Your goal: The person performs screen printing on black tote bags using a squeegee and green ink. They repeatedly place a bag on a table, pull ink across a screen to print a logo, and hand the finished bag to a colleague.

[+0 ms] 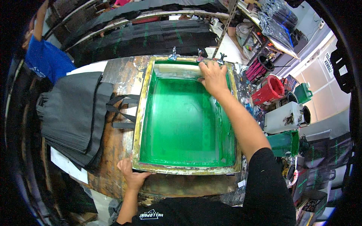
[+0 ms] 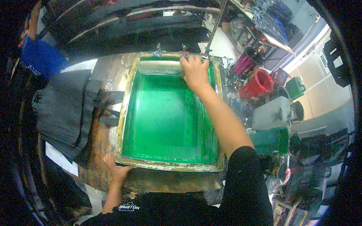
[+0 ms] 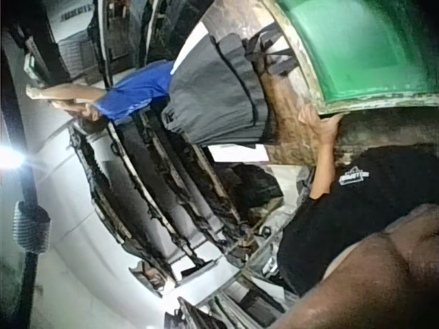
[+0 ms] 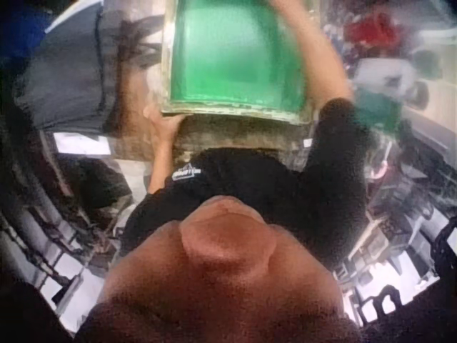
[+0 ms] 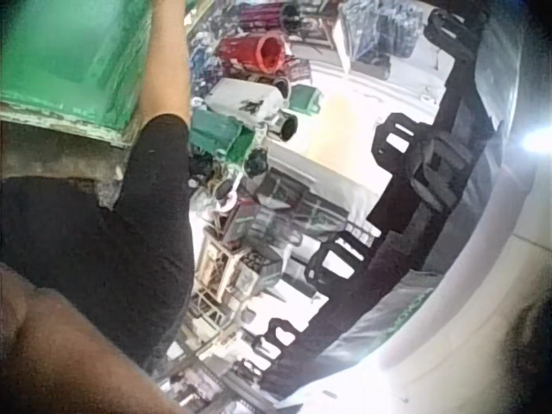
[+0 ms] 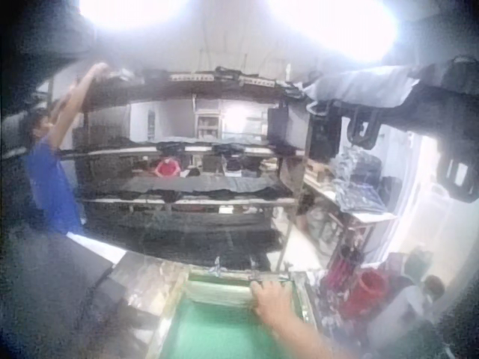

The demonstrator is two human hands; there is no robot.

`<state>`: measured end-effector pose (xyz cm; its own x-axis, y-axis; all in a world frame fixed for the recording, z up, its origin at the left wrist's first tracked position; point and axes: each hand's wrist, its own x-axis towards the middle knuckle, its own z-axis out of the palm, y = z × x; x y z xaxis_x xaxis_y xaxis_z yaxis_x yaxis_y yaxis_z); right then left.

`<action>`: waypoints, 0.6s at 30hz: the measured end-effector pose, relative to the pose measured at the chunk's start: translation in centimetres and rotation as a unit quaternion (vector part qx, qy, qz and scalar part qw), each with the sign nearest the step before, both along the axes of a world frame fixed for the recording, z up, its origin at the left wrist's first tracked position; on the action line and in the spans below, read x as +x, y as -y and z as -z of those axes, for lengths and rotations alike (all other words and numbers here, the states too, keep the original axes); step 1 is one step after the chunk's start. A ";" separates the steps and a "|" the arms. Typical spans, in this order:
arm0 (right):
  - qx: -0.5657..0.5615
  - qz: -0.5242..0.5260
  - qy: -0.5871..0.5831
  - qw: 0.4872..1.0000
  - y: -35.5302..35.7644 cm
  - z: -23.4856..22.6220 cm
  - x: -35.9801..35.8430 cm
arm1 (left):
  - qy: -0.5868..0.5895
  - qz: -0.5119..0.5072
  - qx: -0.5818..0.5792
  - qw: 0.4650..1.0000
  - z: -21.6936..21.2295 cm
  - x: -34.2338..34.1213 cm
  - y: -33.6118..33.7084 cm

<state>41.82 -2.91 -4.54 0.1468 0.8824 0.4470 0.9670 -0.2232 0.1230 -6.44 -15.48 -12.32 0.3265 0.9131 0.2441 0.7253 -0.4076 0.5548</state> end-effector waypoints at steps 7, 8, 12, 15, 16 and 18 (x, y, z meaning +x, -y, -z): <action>0.064 -0.039 0.009 0.997 -0.3 -2.3 1.3 | -0.100 0.024 0.072 0.992 -5.0 0.7 -3.5; 0.084 -0.038 0.014 0.996 -0.4 -1.9 1.3 | -0.098 0.029 0.100 0.990 -5.2 1.1 -5.0; 0.138 -0.025 0.044 0.989 -1.6 0.6 1.8 | -0.031 0.128 0.200 0.971 -9.2 7.5 -12.9; 0.136 -0.004 0.069 0.988 -1.1 2.2 2.8 | -0.011 0.188 0.277 0.942 -10.8 14.3 -18.5; 0.134 -0.008 0.075 0.988 -1.5 2.5 2.6 | 0.001 0.190 0.295 0.936 -11.5 16.3 -19.7; 0.136 0.006 0.090 0.987 -1.9 3.1 2.5 | -0.012 0.202 0.349 0.915 -11.9 20.4 -22.4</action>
